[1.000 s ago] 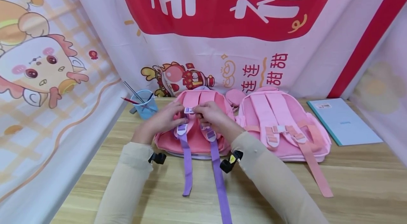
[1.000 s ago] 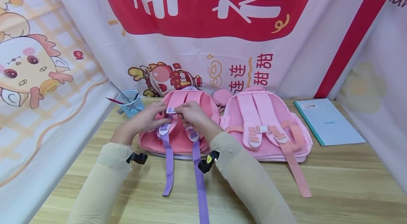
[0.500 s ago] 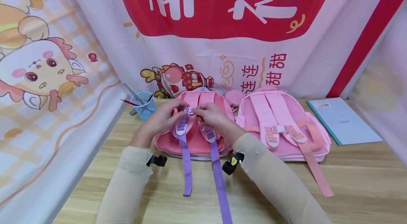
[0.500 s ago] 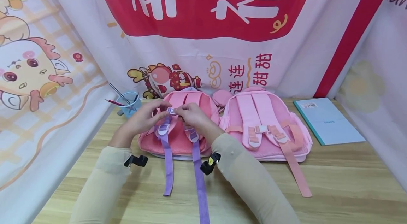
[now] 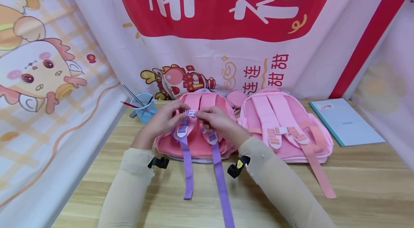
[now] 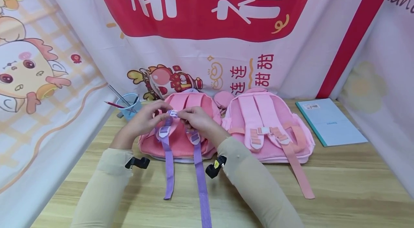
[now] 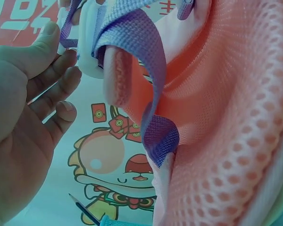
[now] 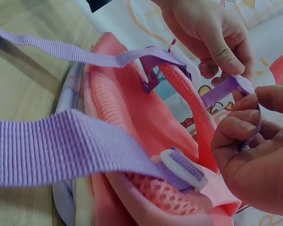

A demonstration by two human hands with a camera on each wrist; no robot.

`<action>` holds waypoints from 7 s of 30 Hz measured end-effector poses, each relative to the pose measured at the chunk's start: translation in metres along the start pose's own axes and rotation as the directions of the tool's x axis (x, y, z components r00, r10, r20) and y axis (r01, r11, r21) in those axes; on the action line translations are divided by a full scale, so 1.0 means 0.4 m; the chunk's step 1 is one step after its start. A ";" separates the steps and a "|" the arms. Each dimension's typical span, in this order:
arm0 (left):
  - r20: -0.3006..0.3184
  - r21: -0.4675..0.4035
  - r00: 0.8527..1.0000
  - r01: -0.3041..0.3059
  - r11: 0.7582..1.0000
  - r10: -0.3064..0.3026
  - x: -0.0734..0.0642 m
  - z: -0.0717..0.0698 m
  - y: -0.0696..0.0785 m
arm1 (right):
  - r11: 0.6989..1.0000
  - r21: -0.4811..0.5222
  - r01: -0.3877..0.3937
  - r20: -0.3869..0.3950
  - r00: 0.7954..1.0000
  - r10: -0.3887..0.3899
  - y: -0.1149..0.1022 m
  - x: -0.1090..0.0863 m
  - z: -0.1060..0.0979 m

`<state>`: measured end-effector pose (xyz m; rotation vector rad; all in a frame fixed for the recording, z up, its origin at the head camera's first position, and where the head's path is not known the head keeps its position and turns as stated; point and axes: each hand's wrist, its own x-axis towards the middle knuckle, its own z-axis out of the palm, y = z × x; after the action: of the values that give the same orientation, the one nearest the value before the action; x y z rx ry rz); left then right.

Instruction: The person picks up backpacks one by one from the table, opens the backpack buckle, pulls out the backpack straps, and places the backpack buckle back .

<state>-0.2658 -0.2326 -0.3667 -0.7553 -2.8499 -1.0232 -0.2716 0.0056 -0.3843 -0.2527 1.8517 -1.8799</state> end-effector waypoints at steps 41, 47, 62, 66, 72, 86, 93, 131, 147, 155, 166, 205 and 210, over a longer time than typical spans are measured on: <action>-0.033 -0.060 0.999 -0.013 0.998 0.011 -0.005 0.009 -0.010 | 0.990 0.142 0.005 0.003 1.000 -0.005 0.006 0.022 0.028; -0.041 -0.073 0.999 0.008 0.997 -0.011 -0.007 0.011 -0.006 | 0.999 0.021 -0.041 -0.014 0.999 0.041 0.005 0.007 -0.001; -0.050 -0.080 0.999 0.013 0.997 -0.017 -0.006 0.017 -0.014 | 1.000 -0.024 0.006 -0.030 1.000 -0.007 0.017 0.003 -0.004; -0.043 -0.079 0.999 0.005 0.997 -0.009 -0.005 0.017 -0.017 | 1.000 -0.018 -0.006 -0.029 1.000 0.006 0.016 0.005 0.000; -0.028 -0.074 1.000 -0.013 0.997 0.011 -0.001 0.019 -0.018 | 1.000 0.020 -0.009 0.003 1.000 0.009 0.012 0.008 0.008; 0.003 -0.080 1.000 0.010 0.997 -0.010 0.000 0.020 -0.009 | 0.986 0.169 -0.013 0.042 0.999 0.006 0.010 0.017 0.017; 0.004 -0.051 1.000 0.022 0.998 -0.022 0.000 0.022 -0.011 | 0.984 0.175 -0.044 0.047 0.998 0.037 0.008 0.014 0.012; 0.064 -0.077 0.998 -0.001 0.997 0.006 0.026 0.065 -0.037 | 0.991 0.133 -0.002 -0.058 0.998 0.009 -0.002 0.002 0.024; 0.142 -0.018 0.990 0.014 1.000 -0.011 0.029 0.083 -0.061 | 0.980 0.197 0.036 -0.004 0.999 -0.035 -0.021 -0.013 0.023; 0.107 -0.072 0.993 0.048 0.996 -0.040 0.018 0.083 -0.055 | 0.988 0.154 0.028 -0.009 1.000 -0.027 -0.013 -0.012 0.015; -0.062 -0.267 0.998 0.000 0.964 -0.017 -0.009 0.050 -0.011 | 0.994 0.107 -0.009 -0.056 0.998 0.015 -0.004 -0.009 0.008; -0.061 -0.242 0.998 0.006 0.970 -0.022 -0.014 0.045 -0.004 | 0.990 0.139 0.029 0.024 0.999 -0.033 0.028 -0.007 0.000; -0.059 -0.241 0.998 -0.016 0.970 0.001 -0.014 0.045 -0.004 | 0.990 0.142 0.020 0.034 0.999 -0.026 0.021 -0.007 0.008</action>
<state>-0.2592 -0.2251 -0.3828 -0.7360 -2.7012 -1.3851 -0.2659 0.0042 -0.3916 -0.2590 1.6895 -1.9984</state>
